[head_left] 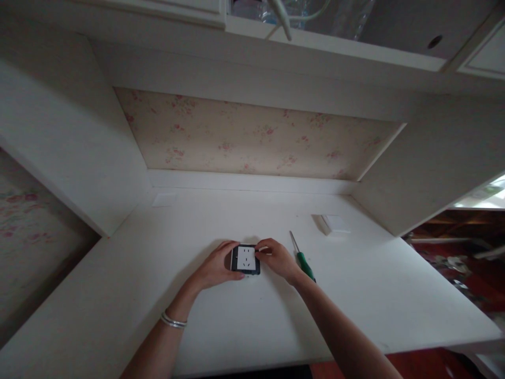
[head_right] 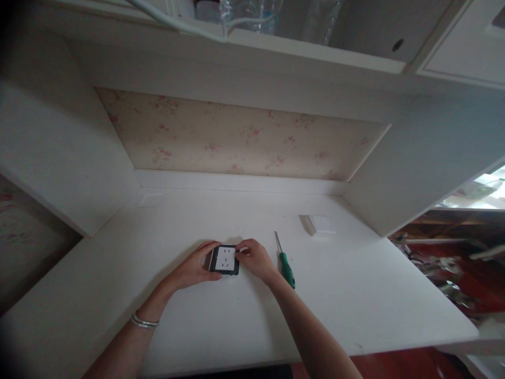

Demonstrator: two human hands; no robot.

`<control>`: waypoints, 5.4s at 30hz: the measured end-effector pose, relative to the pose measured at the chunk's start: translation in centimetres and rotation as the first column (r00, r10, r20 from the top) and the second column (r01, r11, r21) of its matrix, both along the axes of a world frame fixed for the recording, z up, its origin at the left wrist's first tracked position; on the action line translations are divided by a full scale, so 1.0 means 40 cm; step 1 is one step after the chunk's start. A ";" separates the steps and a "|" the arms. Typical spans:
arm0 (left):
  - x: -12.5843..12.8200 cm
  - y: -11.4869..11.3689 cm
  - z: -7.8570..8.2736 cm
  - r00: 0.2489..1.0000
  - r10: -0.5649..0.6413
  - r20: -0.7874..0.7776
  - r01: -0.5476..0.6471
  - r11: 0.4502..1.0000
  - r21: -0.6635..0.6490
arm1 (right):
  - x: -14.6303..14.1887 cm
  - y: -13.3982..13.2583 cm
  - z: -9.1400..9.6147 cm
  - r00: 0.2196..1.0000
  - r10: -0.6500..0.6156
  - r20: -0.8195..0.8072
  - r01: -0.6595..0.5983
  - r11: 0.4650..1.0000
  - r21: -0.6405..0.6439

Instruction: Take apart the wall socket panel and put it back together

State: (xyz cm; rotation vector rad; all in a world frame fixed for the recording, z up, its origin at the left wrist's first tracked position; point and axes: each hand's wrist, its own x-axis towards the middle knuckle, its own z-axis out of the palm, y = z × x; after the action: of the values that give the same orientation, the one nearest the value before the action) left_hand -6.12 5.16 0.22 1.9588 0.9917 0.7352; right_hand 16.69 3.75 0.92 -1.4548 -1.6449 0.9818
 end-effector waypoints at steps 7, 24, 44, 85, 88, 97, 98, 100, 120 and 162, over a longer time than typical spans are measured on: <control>0.000 0.003 -0.011 1.000 -0.004 0.000 0.004 1.000 0.013 | 0.004 0.004 -0.016 0.999 0.022 -0.031 -0.021 1.000 0.016; 0.002 -0.001 -0.002 1.000 0.019 0.001 -0.019 1.000 0.017 | 0.006 -0.017 -0.019 0.995 0.020 -0.099 -0.014 0.998 0.058; -0.004 0.004 -0.013 0.999 0.022 -0.041 -0.021 0.999 0.035 | -0.021 -0.102 -0.023 0.995 -0.053 -0.083 0.049 0.997 -0.058; -0.025 -0.004 -0.015 0.997 0.052 0.053 -0.051 0.998 -0.025 | 0.122 -0.143 0.244 0.889 -0.331 -0.317 0.433 0.832 0.345; -0.021 -0.009 -0.013 0.996 0.076 0.039 -0.076 0.997 -0.010 | 0.066 -0.119 0.285 0.930 -0.296 -0.219 0.363 0.838 0.407; -0.022 -0.010 -0.013 0.996 0.067 0.059 -0.066 0.998 -0.024 | -0.040 -0.090 0.321 0.956 -0.114 0.269 -0.012 0.905 0.425; -0.022 -0.010 -0.014 0.995 0.065 0.071 -0.063 0.997 -0.036 | -0.045 -0.088 0.322 0.956 -0.103 0.276 -0.023 0.908 0.418; -0.021 -0.009 -0.016 0.994 0.061 0.091 -0.056 0.997 -0.055 | -0.052 -0.081 0.322 0.954 -0.095 0.285 -0.033 0.910 0.413; -0.019 -0.004 -0.022 0.993 0.053 0.109 -0.047 0.997 -0.057 | -0.078 -0.052 0.345 0.904 0.011 0.428 -0.186 0.910 0.370; -0.018 -0.003 -0.025 0.992 0.065 0.109 -0.059 0.996 -0.063 | -0.092 -0.033 0.384 0.859 0.122 0.497 -0.281 0.925 0.258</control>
State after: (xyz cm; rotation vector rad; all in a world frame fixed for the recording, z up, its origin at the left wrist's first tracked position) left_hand -6.85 5.04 -0.79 1.8230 0.9998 0.8309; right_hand 13.03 2.42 16.27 -1.3772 -2.2346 0.4353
